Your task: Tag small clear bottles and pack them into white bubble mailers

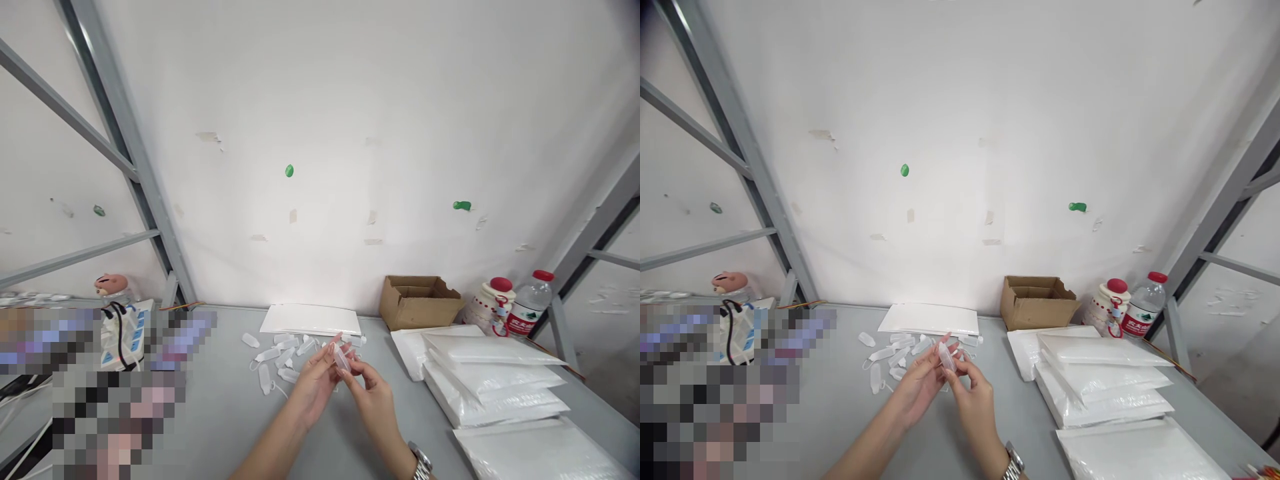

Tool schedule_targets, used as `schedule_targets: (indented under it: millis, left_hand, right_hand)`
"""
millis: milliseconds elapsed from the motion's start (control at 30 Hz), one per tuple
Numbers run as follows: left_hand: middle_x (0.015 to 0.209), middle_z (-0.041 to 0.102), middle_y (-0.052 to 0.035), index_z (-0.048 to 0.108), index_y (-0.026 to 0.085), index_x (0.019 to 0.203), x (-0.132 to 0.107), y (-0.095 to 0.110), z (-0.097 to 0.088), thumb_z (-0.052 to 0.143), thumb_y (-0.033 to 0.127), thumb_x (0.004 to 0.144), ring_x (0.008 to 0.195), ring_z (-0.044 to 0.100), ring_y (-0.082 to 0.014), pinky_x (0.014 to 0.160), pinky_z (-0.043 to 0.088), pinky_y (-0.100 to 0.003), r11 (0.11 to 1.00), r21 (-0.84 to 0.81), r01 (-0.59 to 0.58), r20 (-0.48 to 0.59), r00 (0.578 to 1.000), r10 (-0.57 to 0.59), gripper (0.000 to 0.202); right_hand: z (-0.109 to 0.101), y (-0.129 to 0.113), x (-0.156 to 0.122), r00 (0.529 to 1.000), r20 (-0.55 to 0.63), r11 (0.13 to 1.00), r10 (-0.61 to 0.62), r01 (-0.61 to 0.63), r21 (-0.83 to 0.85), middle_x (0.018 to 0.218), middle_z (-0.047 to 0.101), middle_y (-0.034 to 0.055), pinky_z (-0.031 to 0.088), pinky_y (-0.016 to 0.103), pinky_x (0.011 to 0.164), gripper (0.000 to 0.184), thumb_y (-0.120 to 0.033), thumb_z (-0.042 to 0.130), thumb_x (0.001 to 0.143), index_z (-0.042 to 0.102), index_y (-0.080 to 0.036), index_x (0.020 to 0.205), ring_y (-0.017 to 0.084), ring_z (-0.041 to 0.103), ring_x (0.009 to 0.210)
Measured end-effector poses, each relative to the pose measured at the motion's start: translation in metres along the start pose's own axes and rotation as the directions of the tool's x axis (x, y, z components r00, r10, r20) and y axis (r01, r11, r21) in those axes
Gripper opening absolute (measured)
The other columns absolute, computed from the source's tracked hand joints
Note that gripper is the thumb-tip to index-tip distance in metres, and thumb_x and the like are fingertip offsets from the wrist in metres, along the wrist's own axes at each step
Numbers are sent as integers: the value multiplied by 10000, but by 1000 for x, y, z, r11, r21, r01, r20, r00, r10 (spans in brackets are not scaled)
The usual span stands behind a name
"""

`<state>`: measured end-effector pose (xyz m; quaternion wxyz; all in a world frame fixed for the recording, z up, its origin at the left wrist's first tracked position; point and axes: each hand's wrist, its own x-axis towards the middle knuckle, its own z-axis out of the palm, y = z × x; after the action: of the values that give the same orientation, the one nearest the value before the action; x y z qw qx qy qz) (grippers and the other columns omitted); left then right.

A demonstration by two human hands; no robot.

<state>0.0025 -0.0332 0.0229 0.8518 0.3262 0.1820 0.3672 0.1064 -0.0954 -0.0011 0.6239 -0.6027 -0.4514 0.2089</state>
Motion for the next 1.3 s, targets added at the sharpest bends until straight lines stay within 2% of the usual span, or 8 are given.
schedule_targets:
  millis: [200,367,533,833,900,1000,1100,1300]
  left_hand:
    - [1237,528,-88,509,233,1192,3,6,-4,478,579,765,1115,490,-212,885,391,-316,998,23,64,-134,989,-61,551]
    - [1055,622,-115,625,147,1042,0,3,1,595,530,709,991,538,-207,741,402,-254,990,130,46,-3,999,-46,508]
    - [931,651,-86,659,170,929,-2,3,4,639,492,685,830,569,-169,556,351,-217,991,133,20,-76,997,-10,403]
    - [930,662,-117,659,138,940,7,14,-3,559,611,670,835,585,-210,716,412,-297,927,371,-58,-113,988,107,555]
    - [948,651,-105,637,154,977,13,21,-16,513,578,711,818,587,-210,716,420,-313,795,604,-59,-208,951,229,516]
    - [878,622,-89,641,145,913,21,27,-39,558,453,697,757,559,-196,751,421,-331,392,920,13,-218,848,483,385]
    - [895,597,-70,649,178,939,24,25,-54,586,384,679,794,550,-205,770,415,-332,109,987,119,-158,844,512,338]
    - [835,611,-64,698,195,797,26,10,-55,591,295,677,906,527,-240,830,382,-348,-8,995,104,-88,873,480,189]
  right_hand:
    - [-1,-9,3,988,60,963,141,-151,222,839,710,88,507,366,742,328,-449,678,653,701,-179,838,251,628,797]
    - [-1,-8,4,972,160,929,172,-214,302,812,710,70,498,359,733,327,-467,680,647,717,-195,825,230,624,735]
    - [1,-8,4,942,290,906,169,-265,331,673,689,31,492,315,676,327,-503,672,638,724,-203,759,196,605,645]
    - [-8,-5,12,967,143,912,212,-248,328,673,675,42,472,312,716,332,-493,655,662,697,-176,752,194,598,673]
    - [-13,-2,15,964,61,900,257,-262,348,716,682,59,470,331,747,336,-485,668,648,688,-168,756,207,607,704]
    - [-17,1,16,947,-26,888,319,-289,357,748,684,66,465,345,773,357,-492,676,630,676,-166,775,222,614,738]
    - [-17,0,14,936,-52,890,347,-311,333,751,683,57,457,334,776,372,-501,674,627,666,-169,794,223,614,757]
    - [-11,-7,10,941,-23,893,338,-312,324,693,680,40,466,321,727,397,-524,696,572,670,-175,759,215,617,690]
